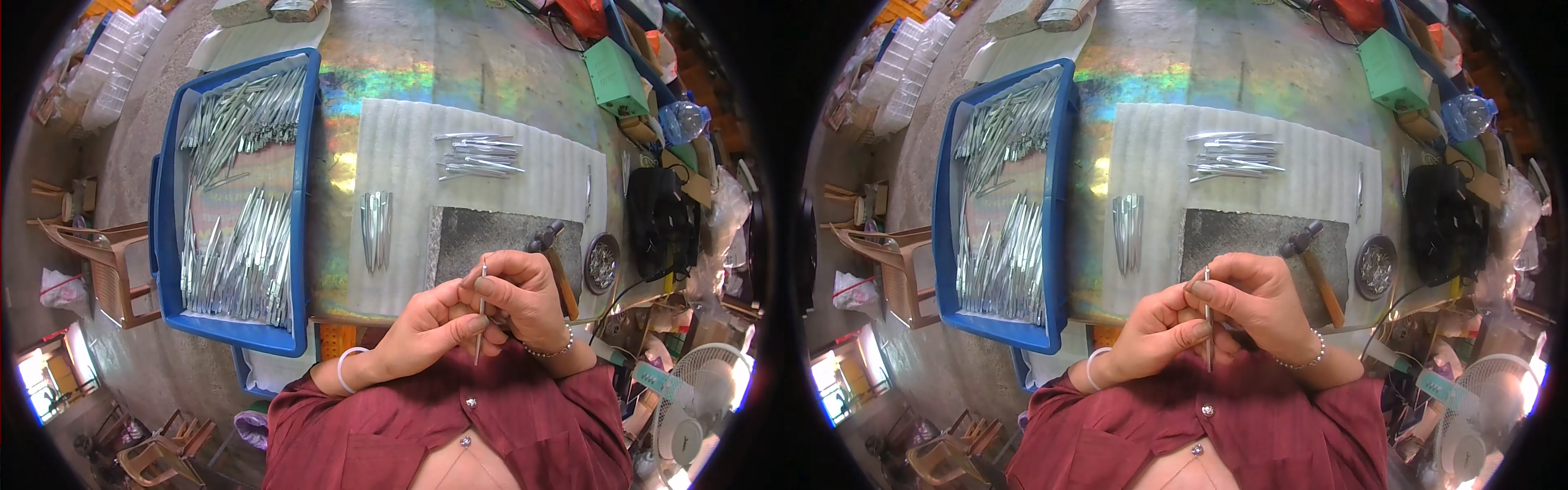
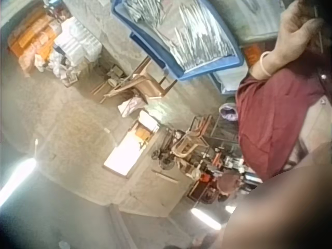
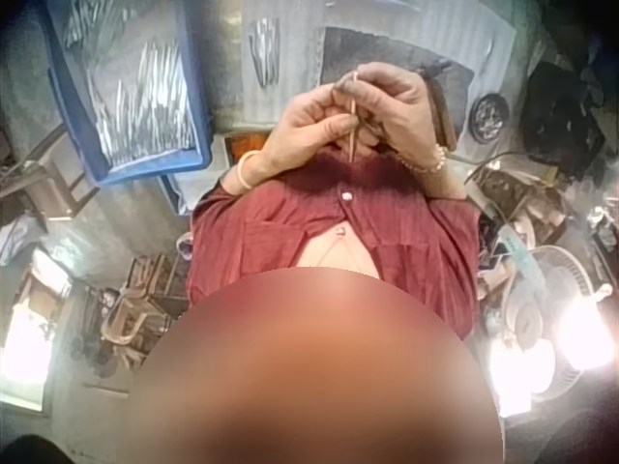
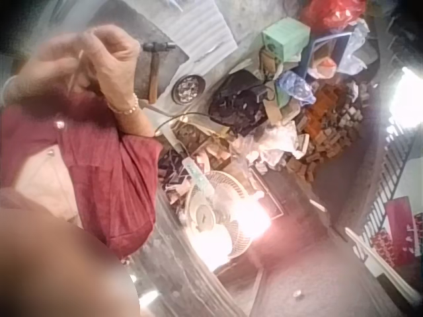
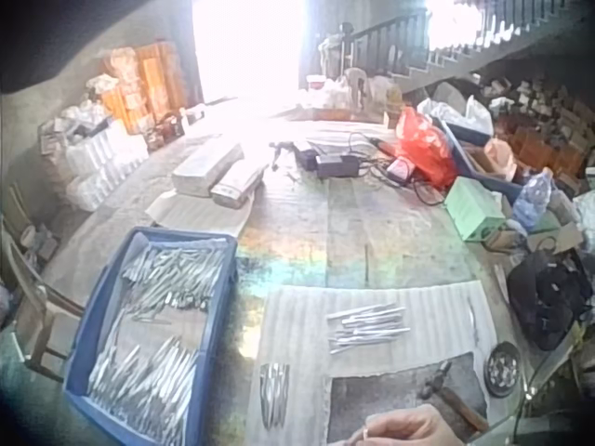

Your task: Stamping or marking small metal strips using a punch and a hammer on a metal block.

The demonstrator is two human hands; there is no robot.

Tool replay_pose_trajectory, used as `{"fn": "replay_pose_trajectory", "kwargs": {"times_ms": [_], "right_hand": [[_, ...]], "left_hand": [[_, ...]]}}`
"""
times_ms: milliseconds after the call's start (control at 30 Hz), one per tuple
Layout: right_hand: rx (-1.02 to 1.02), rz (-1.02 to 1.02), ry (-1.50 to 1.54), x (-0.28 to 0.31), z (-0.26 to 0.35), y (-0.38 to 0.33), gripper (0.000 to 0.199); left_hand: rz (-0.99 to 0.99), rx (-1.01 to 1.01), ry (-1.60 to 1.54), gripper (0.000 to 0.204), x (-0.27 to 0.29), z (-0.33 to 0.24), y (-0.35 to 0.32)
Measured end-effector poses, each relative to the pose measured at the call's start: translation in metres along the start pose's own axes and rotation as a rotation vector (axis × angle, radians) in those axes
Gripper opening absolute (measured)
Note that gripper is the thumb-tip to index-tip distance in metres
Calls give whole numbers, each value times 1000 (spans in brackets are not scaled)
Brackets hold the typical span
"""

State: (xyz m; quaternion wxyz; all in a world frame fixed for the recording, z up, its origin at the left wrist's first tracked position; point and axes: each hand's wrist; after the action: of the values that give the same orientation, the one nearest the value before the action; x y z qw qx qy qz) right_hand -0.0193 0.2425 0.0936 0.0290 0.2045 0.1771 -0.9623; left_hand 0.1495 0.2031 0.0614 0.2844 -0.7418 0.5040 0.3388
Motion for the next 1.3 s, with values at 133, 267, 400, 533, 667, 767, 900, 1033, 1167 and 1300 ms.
{"fn": "replay_pose_trajectory", "kwargs": {"times_ms": [133, 267, 400, 533, 667, 767, 900, 1033, 1167, 1300], "right_hand": [[21, -52, 60, -5, 2, 1, 10], [87, -61, 86, 7, -3, -2, 10], [120, 36, -254, 3, 0, -6, 21], [89, -80, -383, 18, 4, -26, 36], [218, -394, -620, 58, -1, -50, 30], [213, -498, -1014, 64, 0, -52, 27], [166, -545, -1293, 68, -10, -57, 32], [158, -534, -1402, 67, -14, -62, 38], [90, -565, -1556, 70, -21, -62, 43], [21, -524, -1557, 63, -18, -54, 43]], "left_hand": [[-29, 9, -69, 27, 4, 2, -1], [-184, -118, -241, 24, 9, -3, -7], [-328, -469, -331, 16, 29, -1, -21], [-591, -647, 266, 17, 31, -21, -28], [-779, -392, 849, 17, 36, -34, -21], [-863, -276, 1401, 19, 53, -35, 1], [-907, -209, 1753, 21, 87, -23, 19], [-983, -113, 1834, 26, 81, -23, 22], [-802, -838, 1515, 22, 25, -34, 12], [-348, -2094, 830, 30, -78, -71, 23]]}}
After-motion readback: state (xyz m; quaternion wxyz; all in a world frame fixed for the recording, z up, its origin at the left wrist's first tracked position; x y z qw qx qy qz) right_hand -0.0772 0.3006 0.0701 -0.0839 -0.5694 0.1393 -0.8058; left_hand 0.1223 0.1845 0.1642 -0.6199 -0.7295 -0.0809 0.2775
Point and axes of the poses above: each hand's wrist, its own y-axis towards the middle knuckle, its own x-axis out of the back of the hand, z = x × y, and after that the axes turned 8 degrees about z, right-handed
